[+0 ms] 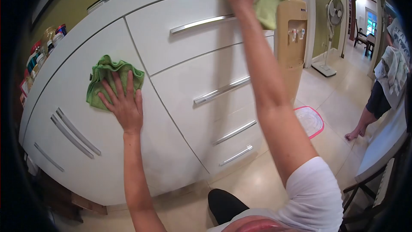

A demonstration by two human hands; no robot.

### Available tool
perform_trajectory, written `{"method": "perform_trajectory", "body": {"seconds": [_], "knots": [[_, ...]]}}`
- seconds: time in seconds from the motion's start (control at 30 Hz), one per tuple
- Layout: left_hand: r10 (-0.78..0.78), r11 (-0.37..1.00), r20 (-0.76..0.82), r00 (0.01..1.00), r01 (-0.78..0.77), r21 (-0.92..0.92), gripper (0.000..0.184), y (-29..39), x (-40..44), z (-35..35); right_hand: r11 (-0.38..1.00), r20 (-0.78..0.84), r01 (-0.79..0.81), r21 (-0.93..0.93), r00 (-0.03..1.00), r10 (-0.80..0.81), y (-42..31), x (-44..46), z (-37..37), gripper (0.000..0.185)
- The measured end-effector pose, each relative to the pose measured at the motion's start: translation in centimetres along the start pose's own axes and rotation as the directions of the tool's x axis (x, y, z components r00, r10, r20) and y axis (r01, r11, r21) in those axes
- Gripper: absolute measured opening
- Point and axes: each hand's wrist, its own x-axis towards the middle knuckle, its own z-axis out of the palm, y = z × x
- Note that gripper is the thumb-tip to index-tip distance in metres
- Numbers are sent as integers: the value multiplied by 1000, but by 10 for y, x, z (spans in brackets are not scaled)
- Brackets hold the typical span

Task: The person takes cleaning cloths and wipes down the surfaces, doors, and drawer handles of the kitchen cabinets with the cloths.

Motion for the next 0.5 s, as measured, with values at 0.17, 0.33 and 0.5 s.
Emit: {"method": "perform_trajectory", "body": {"seconds": [0.17, 0.33, 0.5], "knots": [[49, 998, -28, 998, -49, 31, 51, -2, 2, 1, 861, 8, 430, 272, 893, -449, -146, -50, -14, 50], [19, 1000, -65, 998, -20, -14, 48, 0, 2, 6, 643, 126, 370, 671, 798, -590, -88, -36, -16, 47], [-12, 1000, -83, 997, 10, -20, 49, 3, 0, 6, 845, 268, 408, -345, 906, -328, 74, 4, 18, 56]]}}
